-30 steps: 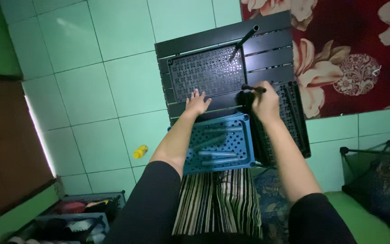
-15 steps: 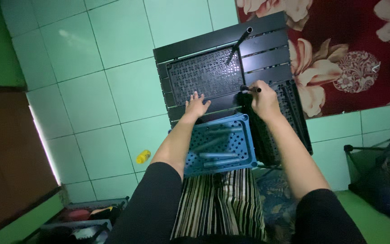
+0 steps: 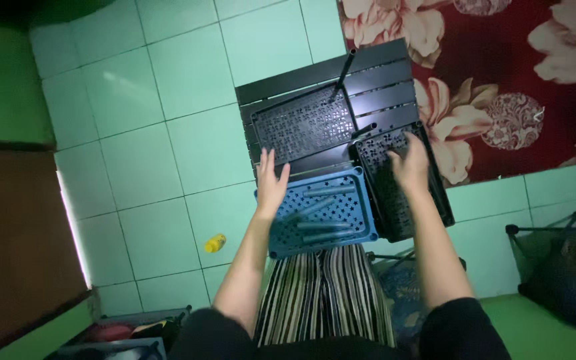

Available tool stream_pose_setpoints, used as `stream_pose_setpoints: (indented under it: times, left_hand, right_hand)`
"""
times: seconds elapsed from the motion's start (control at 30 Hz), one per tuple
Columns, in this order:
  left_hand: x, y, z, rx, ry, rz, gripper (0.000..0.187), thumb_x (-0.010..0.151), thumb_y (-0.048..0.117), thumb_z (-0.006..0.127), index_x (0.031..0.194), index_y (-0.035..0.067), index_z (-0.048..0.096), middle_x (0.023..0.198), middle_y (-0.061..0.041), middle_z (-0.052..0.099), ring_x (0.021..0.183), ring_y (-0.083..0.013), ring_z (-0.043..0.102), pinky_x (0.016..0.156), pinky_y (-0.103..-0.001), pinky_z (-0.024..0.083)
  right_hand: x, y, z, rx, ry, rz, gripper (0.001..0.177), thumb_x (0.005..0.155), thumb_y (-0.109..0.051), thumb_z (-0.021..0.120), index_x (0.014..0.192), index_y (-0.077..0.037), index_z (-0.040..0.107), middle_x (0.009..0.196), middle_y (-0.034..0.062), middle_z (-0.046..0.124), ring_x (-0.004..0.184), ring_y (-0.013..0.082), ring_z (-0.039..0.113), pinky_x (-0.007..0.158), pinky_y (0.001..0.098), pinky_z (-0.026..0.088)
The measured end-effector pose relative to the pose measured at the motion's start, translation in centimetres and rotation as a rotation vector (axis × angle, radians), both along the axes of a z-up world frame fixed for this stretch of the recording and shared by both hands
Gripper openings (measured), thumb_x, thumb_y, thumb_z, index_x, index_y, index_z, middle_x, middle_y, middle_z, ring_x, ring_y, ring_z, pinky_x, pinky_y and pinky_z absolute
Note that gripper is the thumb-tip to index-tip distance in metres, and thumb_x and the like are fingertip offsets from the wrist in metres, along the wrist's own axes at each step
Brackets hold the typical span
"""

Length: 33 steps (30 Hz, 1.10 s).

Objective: The person assembles a small plastic stool by inserting black rods into slots on black and blue trays, then stacking the trays together. The person repeatedly adjusts and reinserts the rods to secure the structure.

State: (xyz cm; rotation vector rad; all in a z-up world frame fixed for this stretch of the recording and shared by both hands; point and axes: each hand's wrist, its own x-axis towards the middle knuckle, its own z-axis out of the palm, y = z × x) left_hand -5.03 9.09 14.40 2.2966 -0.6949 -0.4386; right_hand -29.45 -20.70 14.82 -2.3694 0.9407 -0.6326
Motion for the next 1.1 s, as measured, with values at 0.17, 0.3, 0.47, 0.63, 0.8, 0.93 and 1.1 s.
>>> stream_pose_setpoints:
  times: [0.17,0.3,0.47,0.63,0.8,0.93,1.1]
  left_hand:
    - [-5.6,5.4,4.4,-0.017,0.068,0.066,0.067,0.098,0.037,0.064,0.152,0.003,0.043,0.164,-0.026,0.031,0.149,-0.0444,0.036,0.121,-0.048,0.031]
    - [-9.3,6.5,4.4,0.033,0.084,0.02,0.071,0.097,0.036,0.067,0.153,0.001,0.04,0.162,-0.03,0.03,0.147,-0.0472,0.035,0.119,-0.049,0.031]
    - [-11.4,6.8,5.5,0.008,0.062,-0.001,0.071,0.096,0.035,0.068,0.153,0.001,0.041,0.162,-0.032,0.028,0.145,-0.0481,0.036,0.118,-0.05,0.032]
    - [-12.2,7.2,7.7,-0.043,0.012,0.024,0.068,0.096,0.032,0.069,0.152,0.002,0.043,0.163,-0.032,0.029,0.145,-0.0477,0.038,0.117,-0.048,0.036]
    - [-12.5,8.3,9.7,-0.125,-0.01,0.04,0.066,0.094,0.03,0.07,0.148,0.001,0.048,0.162,-0.032,0.032,0.141,-0.0477,0.044,0.114,-0.047,0.04]
    - [-9.8,8.6,10.8,-0.077,0.0,0.011,0.065,0.092,0.031,0.071,0.146,0.001,0.05,0.162,-0.03,0.033,0.137,-0.0479,0.048,0.112,-0.048,0.043]
    - [-5.2,8.6,11.8,-0.044,0.031,-0.046,0.065,0.093,0.034,0.07,0.147,0.004,0.05,0.163,-0.029,0.03,0.139,-0.047,0.045,0.113,-0.047,0.042]
  right_hand:
    - [-7.2,0.2,-3.8,0.158,0.407,-0.302,0.052,0.084,-0.007,0.076,0.128,0.008,0.053,0.124,0.0327,0.056,0.114,0.0525,0.055,0.097,0.0541,0.046]
    - [-9.5,1.7,-5.0,0.098,0.528,-0.333,0.033,0.092,-0.01,0.069,0.118,0.005,0.054,0.129,0.0314,0.053,0.113,0.0528,0.055,0.094,0.0559,0.048]
    - [-8.9,2.1,-4.2,0.204,0.584,-0.407,0.017,0.107,-0.007,0.055,0.121,0.002,0.052,0.126,0.0311,0.057,0.112,0.052,0.059,0.092,0.0573,0.05]
    - [-9.7,3.2,-4.1,0.269,0.625,-0.291,0.036,0.097,-0.018,0.065,0.124,0.002,0.051,0.121,0.0312,0.062,0.111,0.0503,0.062,0.093,0.0557,0.051]
    - [-11.5,5.3,-3.2,0.109,0.708,-0.011,0.05,0.086,-0.027,0.077,0.115,0.006,0.056,0.125,0.036,0.057,0.116,0.0493,0.059,0.097,0.0496,0.051]
    - [-10.3,7.3,-1.2,0.445,0.703,-0.186,0.029,0.096,-0.018,0.062,0.116,0.004,0.063,0.125,0.0326,0.065,0.119,0.0473,0.063,0.105,0.0518,0.052]
    - [-8.3,9.7,-0.1,0.341,0.669,-0.177,0.04,0.088,-0.013,0.065,0.124,0.0,0.052,0.13,0.0338,0.059,0.121,0.0516,0.056,0.101,0.0539,0.048]
